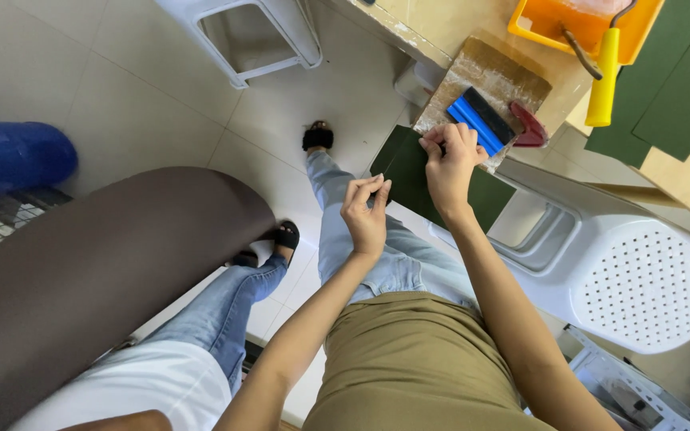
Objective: Applying green adhesive sheets to white rectangular boxes and smoothing them with a blue scraper tool.
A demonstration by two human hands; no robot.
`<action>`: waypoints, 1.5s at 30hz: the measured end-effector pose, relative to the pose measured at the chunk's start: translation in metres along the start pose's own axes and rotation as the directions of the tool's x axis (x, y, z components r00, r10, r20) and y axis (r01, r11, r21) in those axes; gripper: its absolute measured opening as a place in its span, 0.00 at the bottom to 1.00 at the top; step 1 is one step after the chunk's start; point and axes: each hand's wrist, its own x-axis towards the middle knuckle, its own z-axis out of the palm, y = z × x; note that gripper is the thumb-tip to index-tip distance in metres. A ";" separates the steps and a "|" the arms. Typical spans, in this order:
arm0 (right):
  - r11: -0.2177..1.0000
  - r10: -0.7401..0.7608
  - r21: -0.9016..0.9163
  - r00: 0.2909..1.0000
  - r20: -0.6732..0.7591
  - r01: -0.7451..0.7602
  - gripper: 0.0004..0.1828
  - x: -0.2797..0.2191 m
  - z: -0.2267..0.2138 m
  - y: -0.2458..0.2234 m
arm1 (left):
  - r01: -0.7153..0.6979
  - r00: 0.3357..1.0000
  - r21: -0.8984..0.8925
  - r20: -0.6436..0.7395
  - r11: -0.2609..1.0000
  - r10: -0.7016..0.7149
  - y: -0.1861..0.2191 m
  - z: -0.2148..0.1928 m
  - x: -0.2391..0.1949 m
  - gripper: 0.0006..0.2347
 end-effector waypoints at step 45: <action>0.869 -0.454 -0.239 0.890 -0.039 0.433 0.10 -0.031 -0.006 -0.014 | 0.481 0.712 0.124 0.523 0.868 -0.469 -0.095 0.018 0.071 0.16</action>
